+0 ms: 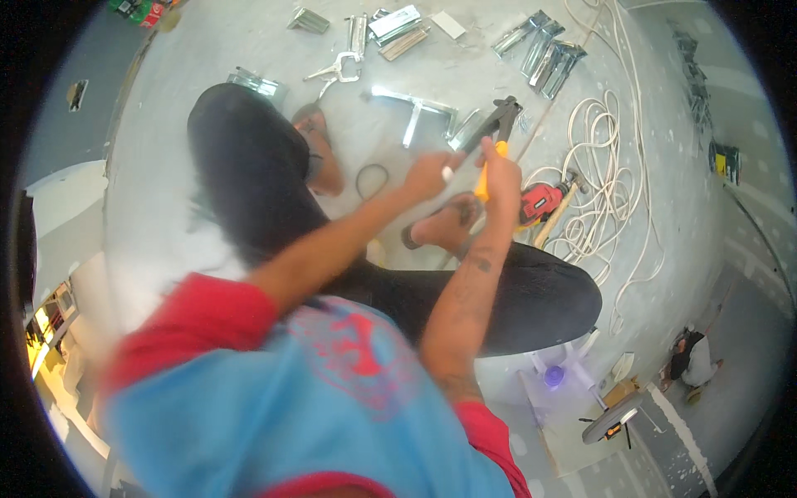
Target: Assembling and fastening small metal framing components using tools.
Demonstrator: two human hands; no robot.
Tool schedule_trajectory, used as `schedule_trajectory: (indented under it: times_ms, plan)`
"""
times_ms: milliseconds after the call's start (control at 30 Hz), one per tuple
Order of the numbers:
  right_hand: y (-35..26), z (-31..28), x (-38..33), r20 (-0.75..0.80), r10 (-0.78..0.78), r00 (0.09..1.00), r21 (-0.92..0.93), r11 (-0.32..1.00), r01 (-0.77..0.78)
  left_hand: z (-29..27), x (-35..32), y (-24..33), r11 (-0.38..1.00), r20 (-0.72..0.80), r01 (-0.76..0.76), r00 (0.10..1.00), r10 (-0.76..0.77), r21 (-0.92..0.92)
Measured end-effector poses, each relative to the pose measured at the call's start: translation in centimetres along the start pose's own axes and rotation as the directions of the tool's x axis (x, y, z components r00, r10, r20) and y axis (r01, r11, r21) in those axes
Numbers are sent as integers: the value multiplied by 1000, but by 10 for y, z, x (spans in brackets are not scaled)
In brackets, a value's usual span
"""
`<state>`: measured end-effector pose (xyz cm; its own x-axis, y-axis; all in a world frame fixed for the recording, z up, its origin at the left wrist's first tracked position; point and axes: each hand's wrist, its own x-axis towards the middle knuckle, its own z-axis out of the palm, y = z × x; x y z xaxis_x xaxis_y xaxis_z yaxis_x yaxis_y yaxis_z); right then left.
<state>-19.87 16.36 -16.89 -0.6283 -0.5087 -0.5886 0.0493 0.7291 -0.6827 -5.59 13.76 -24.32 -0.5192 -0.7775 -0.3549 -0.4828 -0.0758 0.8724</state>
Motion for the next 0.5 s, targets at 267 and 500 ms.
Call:
schedule_trajectory:
  times_ms: [267,500]
  plan:
    - [11,-6,-15,132,180,975,147,969,-199,-2,9,-55,965,101,-79,993,55,251]
    - [101,68,-22,-92,158,983,-450,874,-183,8,55,-99,917,-619,244,786,3,315]
